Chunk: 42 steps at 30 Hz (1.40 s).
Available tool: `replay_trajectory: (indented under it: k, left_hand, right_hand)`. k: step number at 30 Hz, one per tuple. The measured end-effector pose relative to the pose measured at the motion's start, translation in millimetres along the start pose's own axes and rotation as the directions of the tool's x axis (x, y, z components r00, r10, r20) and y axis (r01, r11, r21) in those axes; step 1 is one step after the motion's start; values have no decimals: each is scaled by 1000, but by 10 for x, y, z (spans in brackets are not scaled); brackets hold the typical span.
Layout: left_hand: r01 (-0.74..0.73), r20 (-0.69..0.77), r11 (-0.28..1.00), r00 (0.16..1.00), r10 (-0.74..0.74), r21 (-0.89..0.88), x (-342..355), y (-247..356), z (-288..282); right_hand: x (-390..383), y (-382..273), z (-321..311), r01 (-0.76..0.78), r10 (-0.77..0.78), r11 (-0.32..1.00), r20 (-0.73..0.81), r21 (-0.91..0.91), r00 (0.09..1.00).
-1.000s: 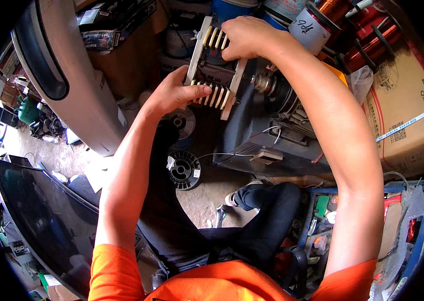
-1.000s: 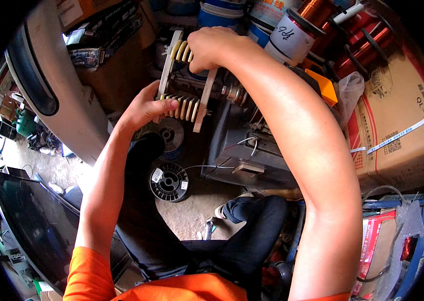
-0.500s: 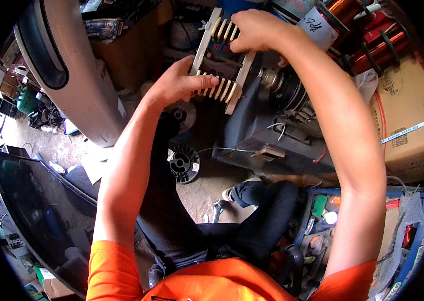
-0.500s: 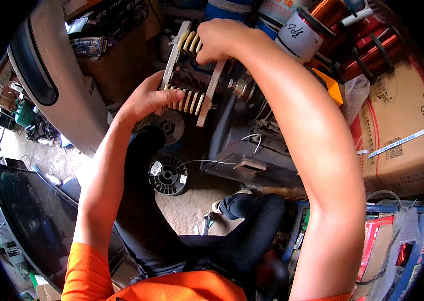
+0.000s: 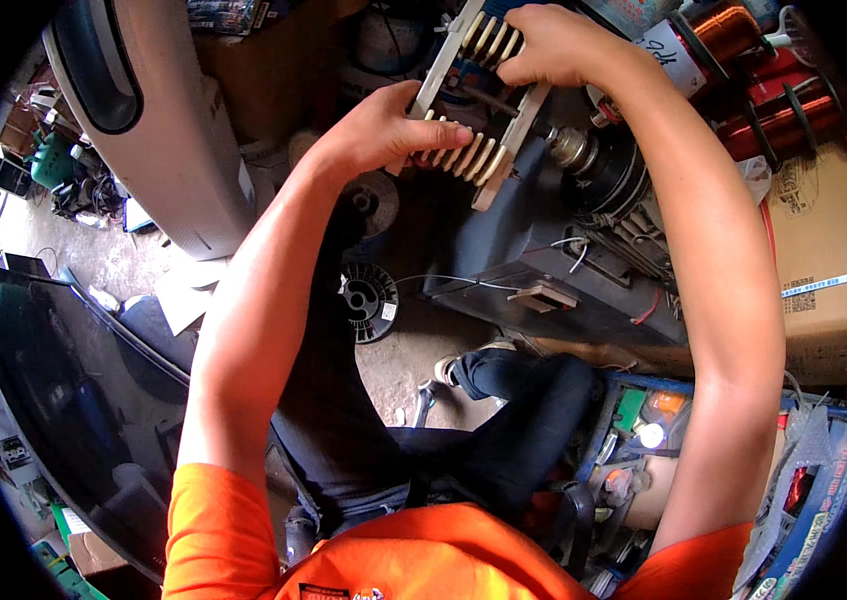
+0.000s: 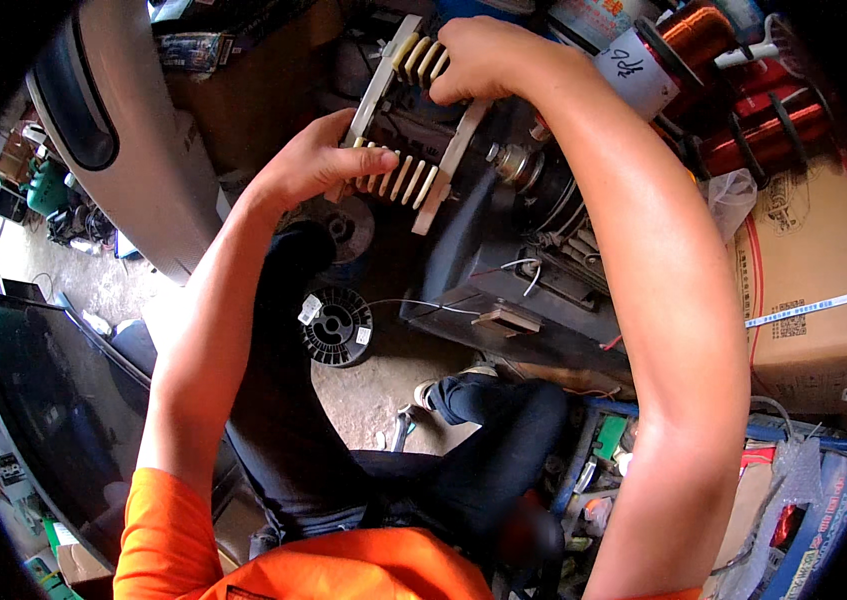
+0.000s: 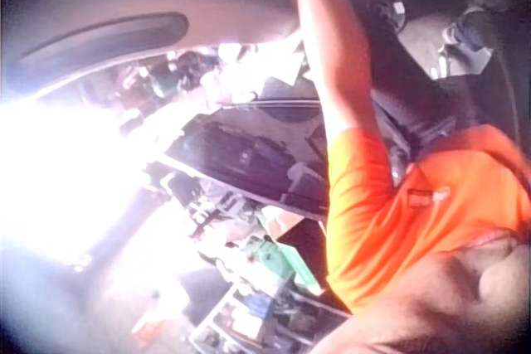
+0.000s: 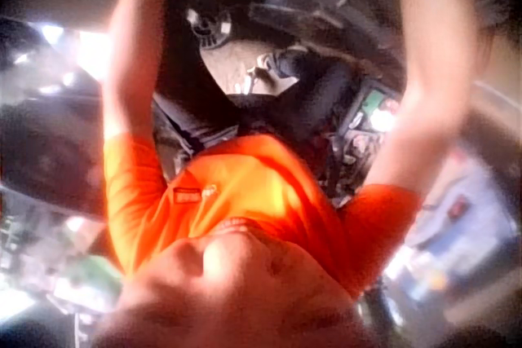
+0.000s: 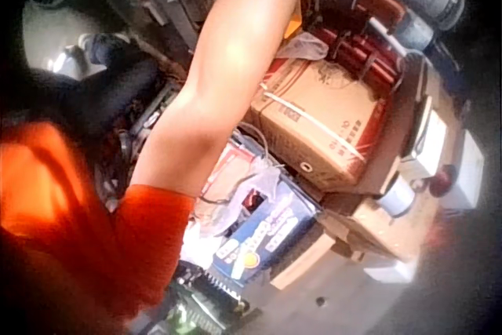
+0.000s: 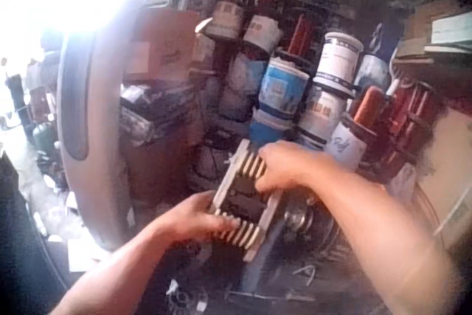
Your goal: The person operates a motorized coil winding machine to wrap red wire around a wooden bobbin. They guide the wire with their hands to ensure even distribution across the bobbin's slots while the machine rotates. The person periodically stops the machine to adjust the wire placement and then resumes winding.
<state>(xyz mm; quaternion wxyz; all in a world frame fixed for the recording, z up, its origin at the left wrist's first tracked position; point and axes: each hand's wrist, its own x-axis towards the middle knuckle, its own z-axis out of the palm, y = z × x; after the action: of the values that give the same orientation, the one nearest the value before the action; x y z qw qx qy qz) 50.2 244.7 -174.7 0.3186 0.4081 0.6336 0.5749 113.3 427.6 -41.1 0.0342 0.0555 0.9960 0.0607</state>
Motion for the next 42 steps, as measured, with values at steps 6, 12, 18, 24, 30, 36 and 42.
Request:
replay_trajectory:
  k: [6, 12, 18, 24, 30, 36, 42]
  left_hand:
    - [-11, -3, 1000, 1000, 11, 22, -11, 6, 4]
    - [-11, 1, 1000, 1000, 11, 8, -41, 18, 0]
    - [8, 18, 1000, 1000, -8, 11, 7, -4, -26]
    - [56, -6, 998, 998, -56, 40, -28, 101, 24]
    - [172, -89, 983, 980, -177, -62, -98, 308, 99]
    - [218, -136, 973, 964, -227, -76, -128, 390, 124]
    - [225, -178, 964, 952, -248, -139, -91, 340, 131]
  right_hand:
    - [-62, -112, -104, -36, 33, 999, 105, 30, 994]
    - [6, 33, 56, 33, -31, 997, -26, 77, 999]
    - [11, 33, 37, -5, 3, 994, 13, 108, 1000]
    - [-179, 42, 207, 112, -124, 992, -578, -56, 807]
    - [-1566, -856, 704, 348, 617, 379, -515, 857, 595]
    - [-1187, -862, 1819, 494, 716, -502, 20, 710, 698]
    - [-757, -764, 1849, 693, 789, -423, -138, 583, 598]
